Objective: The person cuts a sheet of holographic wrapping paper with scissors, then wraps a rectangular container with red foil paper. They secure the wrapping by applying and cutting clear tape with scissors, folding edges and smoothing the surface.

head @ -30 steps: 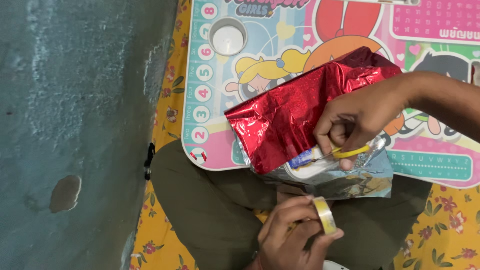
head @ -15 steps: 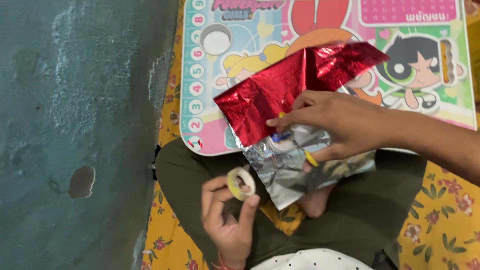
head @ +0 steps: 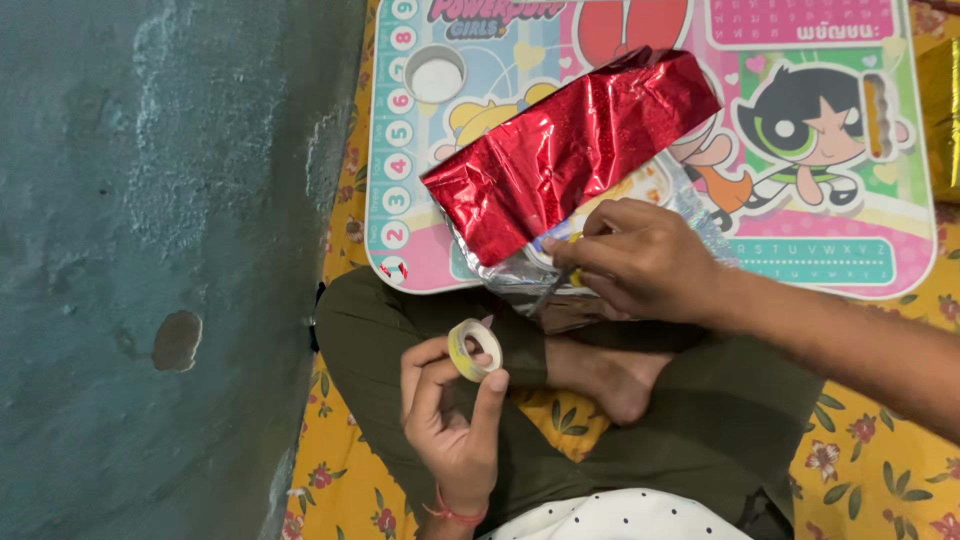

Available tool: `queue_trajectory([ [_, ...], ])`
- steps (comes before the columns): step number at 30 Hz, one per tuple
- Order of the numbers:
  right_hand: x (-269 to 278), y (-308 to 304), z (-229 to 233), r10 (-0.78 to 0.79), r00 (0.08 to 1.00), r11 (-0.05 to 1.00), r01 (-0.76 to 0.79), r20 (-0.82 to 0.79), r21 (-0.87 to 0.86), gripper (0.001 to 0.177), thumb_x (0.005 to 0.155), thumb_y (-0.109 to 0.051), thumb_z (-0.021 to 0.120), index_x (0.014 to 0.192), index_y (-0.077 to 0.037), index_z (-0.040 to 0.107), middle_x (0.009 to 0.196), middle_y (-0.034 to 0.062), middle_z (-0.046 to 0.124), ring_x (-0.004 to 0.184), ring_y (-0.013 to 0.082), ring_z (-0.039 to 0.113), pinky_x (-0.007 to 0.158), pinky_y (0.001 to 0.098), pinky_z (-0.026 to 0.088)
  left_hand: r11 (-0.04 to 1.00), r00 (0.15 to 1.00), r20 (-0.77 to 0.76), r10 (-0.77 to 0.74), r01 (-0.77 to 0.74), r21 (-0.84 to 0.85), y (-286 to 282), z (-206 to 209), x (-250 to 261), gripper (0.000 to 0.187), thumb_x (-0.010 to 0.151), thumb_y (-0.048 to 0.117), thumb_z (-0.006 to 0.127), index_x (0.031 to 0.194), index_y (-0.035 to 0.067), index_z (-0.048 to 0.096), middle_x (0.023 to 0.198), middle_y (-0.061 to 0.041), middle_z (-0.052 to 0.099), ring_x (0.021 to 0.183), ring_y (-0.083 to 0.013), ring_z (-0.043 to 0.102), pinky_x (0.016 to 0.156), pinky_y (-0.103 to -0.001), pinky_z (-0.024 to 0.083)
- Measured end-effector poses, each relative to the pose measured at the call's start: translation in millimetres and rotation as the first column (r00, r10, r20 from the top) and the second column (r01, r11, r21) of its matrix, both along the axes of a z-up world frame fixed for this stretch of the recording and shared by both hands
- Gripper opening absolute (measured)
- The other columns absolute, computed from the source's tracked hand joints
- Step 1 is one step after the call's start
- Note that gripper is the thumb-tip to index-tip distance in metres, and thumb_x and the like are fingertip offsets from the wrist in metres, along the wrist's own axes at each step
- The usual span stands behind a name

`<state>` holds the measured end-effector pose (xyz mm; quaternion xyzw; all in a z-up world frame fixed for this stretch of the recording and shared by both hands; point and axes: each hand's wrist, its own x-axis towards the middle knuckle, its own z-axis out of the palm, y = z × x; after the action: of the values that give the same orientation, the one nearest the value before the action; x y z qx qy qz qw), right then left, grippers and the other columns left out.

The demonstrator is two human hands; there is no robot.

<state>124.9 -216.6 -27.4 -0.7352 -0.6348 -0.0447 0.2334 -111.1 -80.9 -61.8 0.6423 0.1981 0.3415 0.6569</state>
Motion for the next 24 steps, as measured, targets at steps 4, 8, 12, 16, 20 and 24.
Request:
queue_trajectory([
  [4, -15.3, 18.4, -10.1, -0.18, 0.973, 0.978, 0.193, -0.147, 0.084, 0.036, 0.074, -0.007, 0.082, 0.109, -0.012, 0.075, 0.083, 0.0081, 0.065, 0.076, 0.0229, 0.066, 0.063, 0.0356, 0.053, 0.998, 0.996, 0.069, -0.065, 0.064, 0.016, 5.3, -6.3, 16.8, 0.016, 0.092, 0.002, 0.077, 0.104, -0.002, 0.068, 0.12, -0.01, 0.059, 0.109, -0.0174, 0.062, 0.099, -0.029, 0.05],
  [8, -10.1, 26.3, -5.3, -0.189, 0.783, 0.949, 0.3, -0.593, 0.093, 0.027, 0.088, -0.008, 0.08, 0.112, -0.006, 0.07, 0.104, 0.0073, 0.073, 0.097, 0.0179, 0.076, 0.084, 0.0317, 0.063, 0.989, 0.981, 0.127, -0.145, 0.144, 0.017, 19.1, -5.6, 35.7, 0.017, 0.091, 0.001, 0.079, 0.104, -0.001, 0.069, 0.12, -0.01, 0.058, 0.112, -0.0187, 0.063, 0.101, -0.03, 0.05],
  [12, -4.0, 5.6, 6.9, -0.138, 0.455, 0.885, 0.456, -0.88, 0.097, 0.029, 0.091, -0.007, 0.078, 0.113, -0.003, 0.059, 0.107, 0.0071, 0.074, 0.114, 0.0204, 0.076, 0.088, 0.0323, 0.06, 0.896, 0.994, 0.074, -0.074, 0.033, 0.442, 24.3, 5.8, 51.8, 0.027, 0.078, 0.007, 0.09, 0.093, 0.002, 0.068, 0.109, -0.009, 0.062, 0.102, -0.022, 0.068, 0.091, -0.032, 0.056],
  [16, -34.9, -23.7, 3.1, -0.018, 0.354, 0.881, 0.449, -0.935, 0.152, 0.04, 0.081, -0.003, 0.083, 0.112, -0.003, 0.057, 0.113, 0.0087, 0.074, 0.113, 0.0198, 0.073, 0.094, 0.0334, 0.063, 0.743, 0.987, 0.13, -0.098, -0.014, 0.669, 17.8, 16.0, 71.5, 0.026, 0.078, 0.005, 0.092, 0.096, 0.004, 0.072, 0.109, -0.009, 0.065, 0.105, -0.0288, 0.071, 0.091, -0.039, 0.061],
  [20, -58.1, -44.4, -12.2, -0.048, 0.608, 0.846, 0.447, -0.792, 0.291, 0.044, 0.077, -0.003, 0.089, 0.109, -0.001, 0.06, 0.108, 0.0098, 0.071, 0.107, 0.0158, 0.071, 0.092, 0.0293, 0.059, 0.504, 0.964, 0.146, -0.222, -0.015, 0.864, 16.8, 20.8, 89.1, 0.027, 0.081, 0.001, 0.089, 0.103, 0.002, 0.074, 0.115, -0.009, 0.066, 0.11, -0.032, 0.071, 0.093, -0.042, 0.061],
  [24, -59.8, -55.6, -26.9, -0.157, 0.651, 0.757, 0.562, -0.743, 0.332, 0.033, 0.083, -0.002, 0.086, 0.107, -0.001, 0.063, 0.106, 0.0088, 0.071, 0.101, 0.0122, 0.072, 0.09, 0.0277, 0.06, 0.405, 0.951, 0.113, -0.289, 0.015, 0.914, 14.5, 26.8, 98.3, 0.029, 0.079, 0.005, 0.083, 0.106, 0.0, 0.076, 0.118, -0.011, 0.067, 0.11, -0.0329, 0.071, 0.092, -0.043, 0.061],
])
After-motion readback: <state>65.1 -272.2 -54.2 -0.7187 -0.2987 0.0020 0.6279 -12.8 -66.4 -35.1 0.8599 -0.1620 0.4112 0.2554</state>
